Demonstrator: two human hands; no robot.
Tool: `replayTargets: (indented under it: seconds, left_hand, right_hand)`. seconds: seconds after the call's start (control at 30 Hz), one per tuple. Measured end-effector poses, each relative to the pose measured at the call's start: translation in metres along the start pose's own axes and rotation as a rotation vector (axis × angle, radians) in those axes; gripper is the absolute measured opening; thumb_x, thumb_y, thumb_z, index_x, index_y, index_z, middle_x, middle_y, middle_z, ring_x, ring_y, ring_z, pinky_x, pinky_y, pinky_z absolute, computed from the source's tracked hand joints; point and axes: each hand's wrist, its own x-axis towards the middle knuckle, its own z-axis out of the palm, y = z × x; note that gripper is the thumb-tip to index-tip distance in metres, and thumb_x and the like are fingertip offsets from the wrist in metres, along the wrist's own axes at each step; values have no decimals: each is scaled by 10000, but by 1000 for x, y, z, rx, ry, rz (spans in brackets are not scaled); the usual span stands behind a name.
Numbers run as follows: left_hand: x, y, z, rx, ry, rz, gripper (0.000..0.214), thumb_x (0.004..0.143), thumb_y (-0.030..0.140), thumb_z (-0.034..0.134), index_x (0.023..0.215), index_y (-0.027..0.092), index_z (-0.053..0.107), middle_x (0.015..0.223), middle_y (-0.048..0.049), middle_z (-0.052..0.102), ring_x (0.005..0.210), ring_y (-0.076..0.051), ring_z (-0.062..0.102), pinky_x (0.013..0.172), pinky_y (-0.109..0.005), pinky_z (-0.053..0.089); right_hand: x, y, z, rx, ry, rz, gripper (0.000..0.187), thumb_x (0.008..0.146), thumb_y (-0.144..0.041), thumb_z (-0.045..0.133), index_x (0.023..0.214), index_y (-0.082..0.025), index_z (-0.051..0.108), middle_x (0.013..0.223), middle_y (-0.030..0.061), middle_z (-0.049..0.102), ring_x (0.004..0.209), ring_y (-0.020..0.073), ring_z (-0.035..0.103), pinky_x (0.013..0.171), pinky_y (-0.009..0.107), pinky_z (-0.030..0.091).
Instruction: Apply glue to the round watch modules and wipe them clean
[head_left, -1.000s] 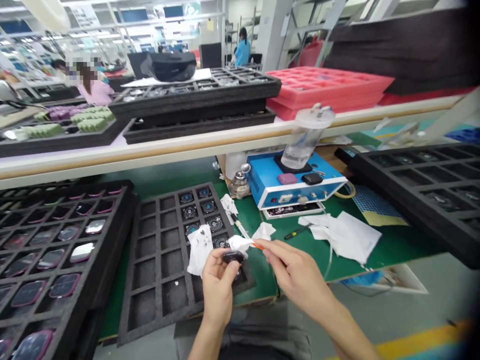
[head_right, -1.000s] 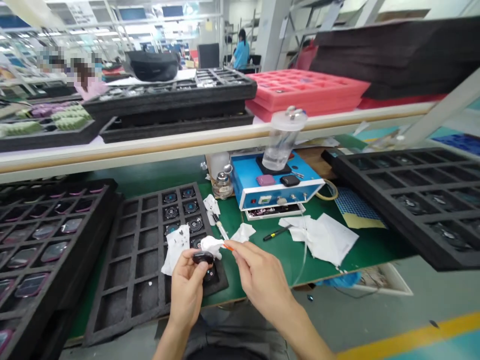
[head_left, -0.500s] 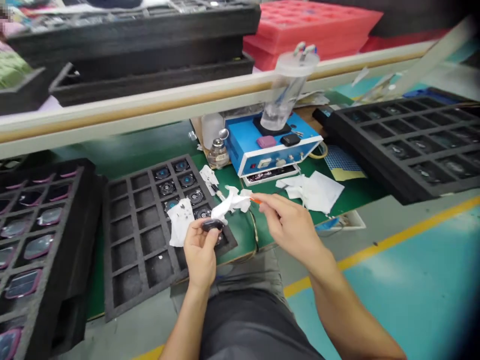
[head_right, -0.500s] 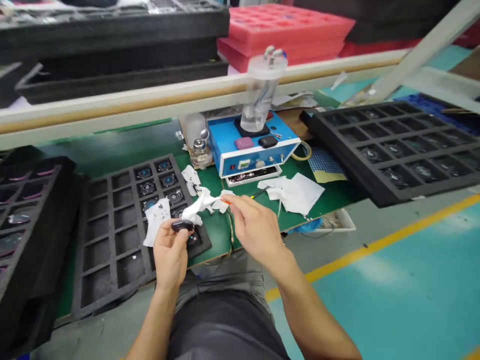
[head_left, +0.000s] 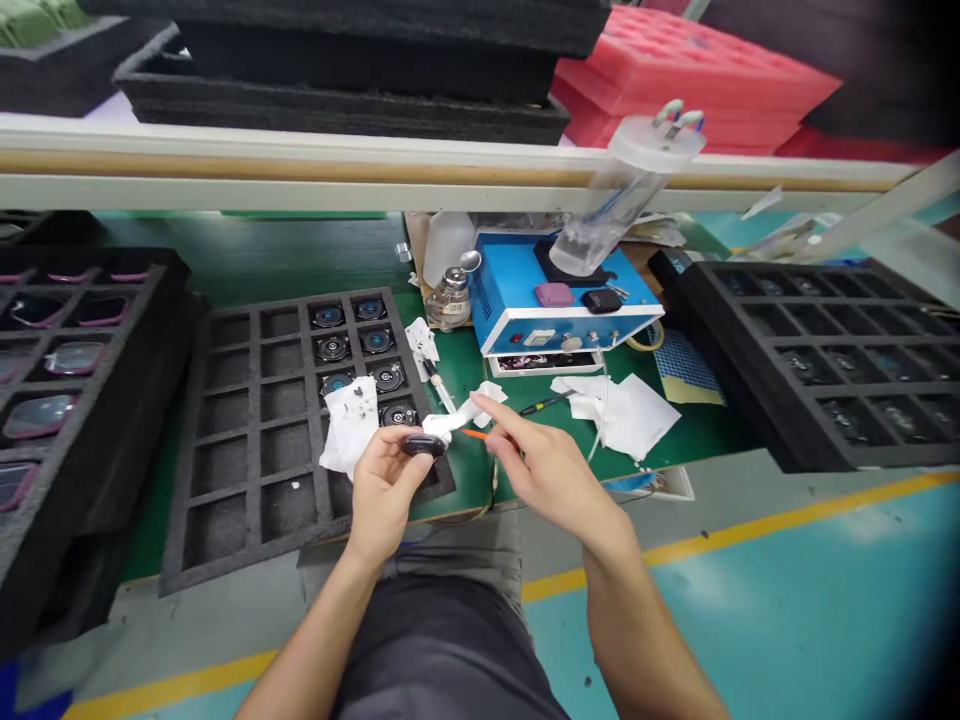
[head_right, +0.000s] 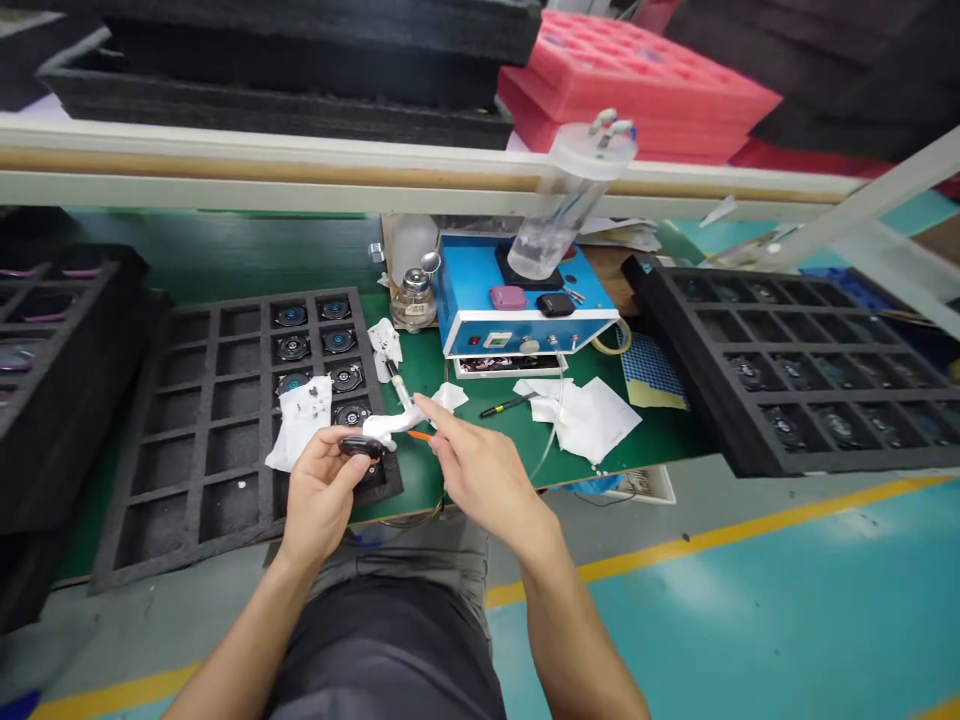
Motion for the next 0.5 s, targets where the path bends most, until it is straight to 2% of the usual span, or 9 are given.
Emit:
replayTargets:
  seconds: [0.07,0.13,0.23,0.3,0.37,0.5]
  left_hand:
    - [0,0,0,23,-23,14,221,826,246,807,1021,231,704,990,-17,737,924,-115,693,848,-196,542]
    - [0,-1,2,40,-2,44,221,824,235,807,1021,226,706,1006,-25,744,932,-121,702,838,-199,550]
    - [-1,-2,8,56,92,109,232,819,226,806,1030,221,710,1012,-35,754,925,-130,715,809,-205,564]
    - [-1,-2,11,75,125,144,238,799,216,819,1013,213,716,956,-30,758,882,-131,721,790,-208,572]
    - [-2,-1,14,99,116,156,229,779,214,828,982,201,722,895,-27,757,835,-134,722,776,-218,580]
    - [-3,2,16,151,104,136,218,761,224,835,951,185,736,858,-38,758,795,-146,722,758,-241,591]
  right_hand:
    - [9,2,5,46,65,-34,392,998,-193,459,1336,-267,643,1126,32,774,925,189,737,785,304,557]
    - [13,6,6,95,208,-46,311,997,-203,487,1195,-256,721,1138,35,775,976,189,736,825,301,562]
    - [8,9,2,35,465,-22,266,993,-210,521,1140,-236,742,1020,44,788,892,185,736,756,302,562]
    - [0,7,-3,-50,570,-36,244,981,-195,549,1115,-229,750,964,49,786,864,191,731,729,311,558]
    - [-8,1,-5,-69,574,-87,229,963,-166,578,1101,-228,751,970,54,785,889,196,730,755,321,567]
    - [-18,-14,0,34,438,-163,253,950,-112,589,1120,-235,730,986,50,782,897,184,723,790,333,583]
